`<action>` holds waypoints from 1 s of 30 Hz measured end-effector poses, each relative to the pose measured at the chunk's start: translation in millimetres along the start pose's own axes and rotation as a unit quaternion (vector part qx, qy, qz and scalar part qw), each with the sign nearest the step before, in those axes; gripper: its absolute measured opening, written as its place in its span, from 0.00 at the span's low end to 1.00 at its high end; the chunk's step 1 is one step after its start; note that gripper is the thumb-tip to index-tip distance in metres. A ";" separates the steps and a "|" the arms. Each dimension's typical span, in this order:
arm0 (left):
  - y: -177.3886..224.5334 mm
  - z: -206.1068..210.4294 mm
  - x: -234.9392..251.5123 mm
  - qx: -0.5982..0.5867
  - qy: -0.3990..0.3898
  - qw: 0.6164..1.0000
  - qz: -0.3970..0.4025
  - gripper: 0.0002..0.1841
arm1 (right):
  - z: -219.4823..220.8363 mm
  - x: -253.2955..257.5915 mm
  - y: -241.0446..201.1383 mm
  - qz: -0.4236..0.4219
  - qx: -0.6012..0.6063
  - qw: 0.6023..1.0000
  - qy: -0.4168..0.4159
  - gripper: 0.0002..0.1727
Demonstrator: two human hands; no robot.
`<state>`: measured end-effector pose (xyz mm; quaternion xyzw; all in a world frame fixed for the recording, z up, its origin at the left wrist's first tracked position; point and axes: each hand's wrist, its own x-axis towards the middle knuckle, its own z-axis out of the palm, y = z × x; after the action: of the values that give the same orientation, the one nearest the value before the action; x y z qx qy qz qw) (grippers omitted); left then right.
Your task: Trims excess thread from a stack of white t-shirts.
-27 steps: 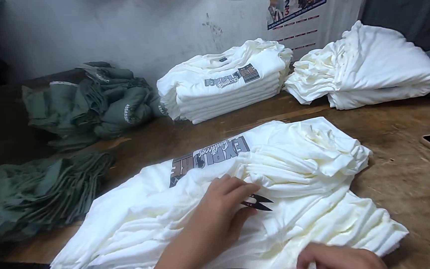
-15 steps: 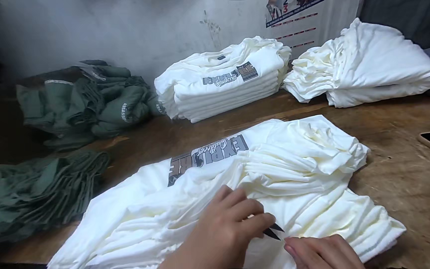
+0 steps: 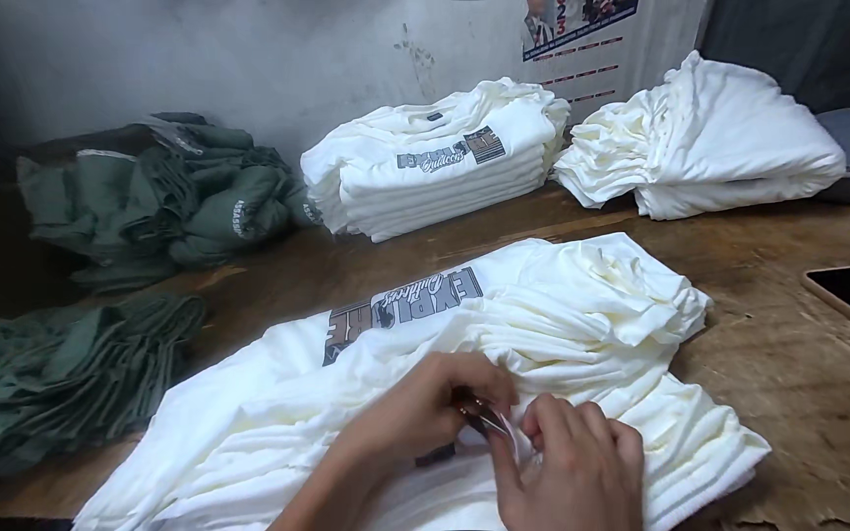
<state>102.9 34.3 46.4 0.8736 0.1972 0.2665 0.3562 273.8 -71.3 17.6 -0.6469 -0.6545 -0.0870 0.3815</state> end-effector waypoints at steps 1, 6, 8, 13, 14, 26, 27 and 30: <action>2.2 0.5 1.2 -0.014 0.008 1.000 -0.018 0.07 | -1.2 -1.4 3.0 -0.010 0.045 0.999 -0.013 0.14; 6.7 13.3 2.4 -0.011 0.089 0.991 -0.097 0.10 | -8.0 -18.2 32.9 -0.076 0.112 0.990 0.032 0.06; 6.4 15.1 -3.5 0.031 0.118 0.991 -0.060 0.18 | -13.2 -22.3 37.0 -0.059 0.100 0.992 0.049 0.10; 14.2 22.5 -23.0 0.236 0.170 0.955 0.065 0.11 | -20.4 -25.9 32.7 -0.019 0.136 0.990 0.043 0.15; 15.8 27.5 -23.9 0.258 0.179 0.946 0.076 0.10 | -18.9 -26.3 31.7 -0.023 0.143 0.988 0.045 0.15; 40.0 49.1 -29.2 0.482 0.222 0.836 0.140 0.07 | -16.5 -27.4 38.3 -0.062 0.262 0.962 0.044 0.11; 37.2 51.1 -27.5 0.484 0.224 0.834 0.141 0.06 | -17.6 -28.0 40.2 -0.075 0.272 0.959 0.029 0.12; 40.6 51.2 -29.6 0.402 0.220 0.889 0.013 0.11 | -27.3 -28.0 49.0 -0.102 0.265 0.957 -0.057 0.22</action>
<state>117.1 -35.2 35.4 0.8634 0.3496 0.3545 -0.0816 325.6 -102.5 0.8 -0.4568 -0.7372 0.0881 0.4901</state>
